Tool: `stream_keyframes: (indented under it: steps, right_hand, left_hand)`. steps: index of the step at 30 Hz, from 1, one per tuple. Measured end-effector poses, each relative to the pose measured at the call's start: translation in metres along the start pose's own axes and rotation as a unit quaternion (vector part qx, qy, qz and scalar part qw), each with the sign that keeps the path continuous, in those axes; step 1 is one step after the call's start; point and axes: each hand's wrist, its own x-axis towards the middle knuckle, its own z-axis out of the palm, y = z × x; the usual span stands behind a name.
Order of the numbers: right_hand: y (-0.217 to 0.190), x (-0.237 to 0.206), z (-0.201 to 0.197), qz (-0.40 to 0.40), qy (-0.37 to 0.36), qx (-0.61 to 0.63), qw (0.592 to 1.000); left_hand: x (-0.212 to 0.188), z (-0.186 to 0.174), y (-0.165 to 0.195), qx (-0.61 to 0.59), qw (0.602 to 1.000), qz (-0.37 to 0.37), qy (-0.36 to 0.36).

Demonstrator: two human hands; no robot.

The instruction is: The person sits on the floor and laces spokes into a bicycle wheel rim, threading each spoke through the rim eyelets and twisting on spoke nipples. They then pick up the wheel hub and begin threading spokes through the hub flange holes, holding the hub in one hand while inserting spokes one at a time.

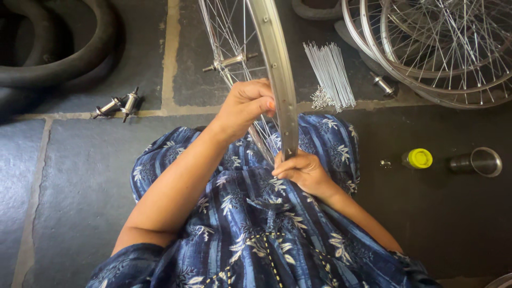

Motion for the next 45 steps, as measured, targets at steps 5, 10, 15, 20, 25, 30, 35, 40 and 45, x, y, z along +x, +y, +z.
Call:
stream_keyframes:
  steps: [5, 10, 15, 20, 25, 30, 35, 40, 45]
  right_hand:
    - [-0.044, 0.003, -0.029, -0.002, 0.008, -0.142, 0.990]
    - [-0.087, 0.014, -0.042, -0.033, 0.252, -0.210, 0.944]
    - [-0.113, 0.045, -0.018, -0.131, 0.266, -0.295, 0.908]
    - [-0.132, 0.073, 0.002, -0.202, 0.240, -0.432, 0.846]
    - [-0.134, 0.087, 0.015, -0.217, 0.224, -0.509, 0.802]
    - [-0.130, 0.092, 0.023, -0.225, 0.237, -0.553, 0.767]
    - [-0.127, 0.088, 0.024, -0.233, 0.245, -0.536, 0.774]
    - [-0.124, 0.087, 0.024, -0.231, 0.268, -0.498, 0.791]
    - [-0.124, 0.088, 0.021, -0.270, 0.242, -0.543, 0.758]
  left_hand:
    - [0.012, 0.003, -0.001, -0.034, 0.997, -0.067, -0.003]
    - [0.010, 0.008, -0.005, -0.045, 0.999, -0.029, 0.003]
    - [0.007, 0.007, -0.004, -0.045, 0.998, -0.029, 0.023]
    - [0.003, 0.005, -0.003, -0.056, 0.998, -0.031, 0.029]
    - [-0.001, 0.003, -0.008, -0.056, 0.998, -0.016, 0.036]
    - [-0.001, 0.002, -0.015, -0.066, 0.997, -0.010, 0.026]
    - [-0.001, 0.008, -0.020, -0.073, 0.996, -0.004, 0.044]
    - [-0.002, 0.008, -0.018, -0.064, 0.997, -0.002, 0.049]
    - [-0.003, 0.006, -0.015, -0.044, 0.998, 0.010, 0.040]
